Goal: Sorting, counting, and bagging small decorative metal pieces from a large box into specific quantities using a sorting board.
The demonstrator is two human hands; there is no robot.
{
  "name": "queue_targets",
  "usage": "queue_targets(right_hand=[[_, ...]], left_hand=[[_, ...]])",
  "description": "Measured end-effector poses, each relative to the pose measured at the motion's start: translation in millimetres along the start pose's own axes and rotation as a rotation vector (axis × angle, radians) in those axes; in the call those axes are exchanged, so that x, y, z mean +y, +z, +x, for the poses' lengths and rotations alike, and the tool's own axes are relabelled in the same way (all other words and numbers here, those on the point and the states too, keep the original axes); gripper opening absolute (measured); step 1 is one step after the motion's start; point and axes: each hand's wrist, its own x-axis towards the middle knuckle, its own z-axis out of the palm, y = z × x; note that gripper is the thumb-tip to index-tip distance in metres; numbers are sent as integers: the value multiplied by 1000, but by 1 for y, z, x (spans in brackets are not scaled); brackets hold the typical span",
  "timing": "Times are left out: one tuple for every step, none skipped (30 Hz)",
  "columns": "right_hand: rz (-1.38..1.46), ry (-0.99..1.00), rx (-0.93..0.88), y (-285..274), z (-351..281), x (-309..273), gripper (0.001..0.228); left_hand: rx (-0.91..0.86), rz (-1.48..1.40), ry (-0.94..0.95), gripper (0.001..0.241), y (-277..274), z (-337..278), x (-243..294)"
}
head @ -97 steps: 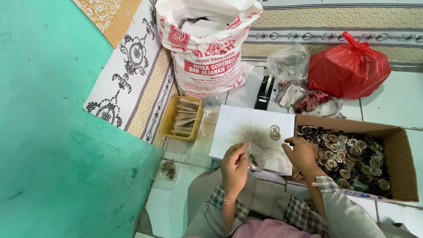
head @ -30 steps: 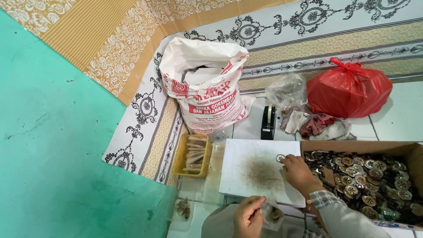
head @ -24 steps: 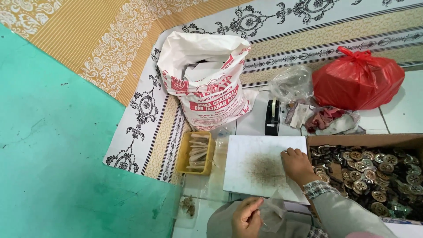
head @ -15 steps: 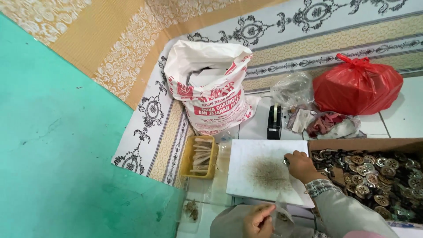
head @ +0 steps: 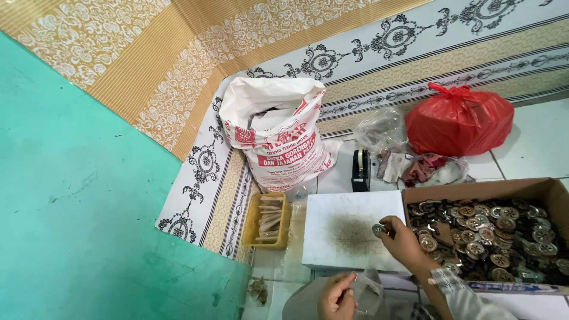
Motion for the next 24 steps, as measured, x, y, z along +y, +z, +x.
queue_targets(right_hand=[[-5, 1, 6, -8, -23, -7, 35], [58, -133, 125, -15, -46, -13, 29], [121, -263, 242, -22, -72, -19, 24], [114, -258, 244, -36, -94, -41, 24], [149, -475, 244, -52, -113, -65, 27], [183, -692, 240, -67, -133, -89, 31], [175, -693, 239, -79, -138, -101, 31], [26, -846, 196, -91, -143, -112, 31], [-120, -1002, 150, -101, -147, -125, 31], [-123, -1009, 147, -104, -147, -125, 31], [-247, -1015, 125, -104, -149, -125, 33], [-371, -1019, 103, -104, -150, -125, 35], [-364, -1014, 106, -101, -153, -122, 35], [-376, -968, 98, -98, -155, -118, 31], [-392, -919, 94, -96, -157, -114, 28], [-390, -911, 102, -94, -158, -112, 28], [-398, -897, 59, -92, -161, -109, 29], [-406, -882, 15, -89, -165, -107, 30], [-407, -881, 15, -88, -167, -104, 30], [-478, -890, -30, -86, -169, -101, 34], [-550, -901, -75, -85, -170, -99, 40], [-553, -904, -76, -85, -169, -99, 40], [-560, -876, -93, -85, -170, -97, 34], [-567, -849, -110, -84, -171, -96, 30]], left_hand=[[-5, -6, 0, 42, 4, 3, 3], [-56, 4, 58, 40, 8, 6, 7], [-106, 15, 111, 39, 12, 6, 10], [-111, 9, 105, 39, 19, 5, 19], [-136, -19, 124, 37, 29, 5, 27], [-161, -46, 142, 36, 38, 5, 37], [-162, -54, 142, 36, 47, 2, 45], [-188, -77, 193, 38, 55, -1, 54], [-209, -96, 250, 40, 63, -2, 63], [-204, -100, 255, 40, 67, -4, 67], [-169, -47, 239, 39, 68, -7, 71], [-133, 6, 223, 39, 70, -9, 75], [-136, 14, 220, 39, 64, -11, 73], [-151, 27, 202, 38, 58, -12, 71], [-173, 38, 184, 37, 55, -12, 69], [-182, 42, 183, 37, 53, -12, 73], [-191, -3, 157, 37, 51, -16, 76], [-199, -49, 130, 38, 48, -19, 79], [-200, -50, 129, 38, 47, -20, 76], [-207, -26, 176, 39, 44, -21, 74], [-212, -3, 227, 40, 43, -21, 72], [-210, -6, 229, 40, 42, -21, 76], [-206, 2, 226, 38, 42, -22, 79], [-203, 10, 224, 37, 41, -23, 81]])
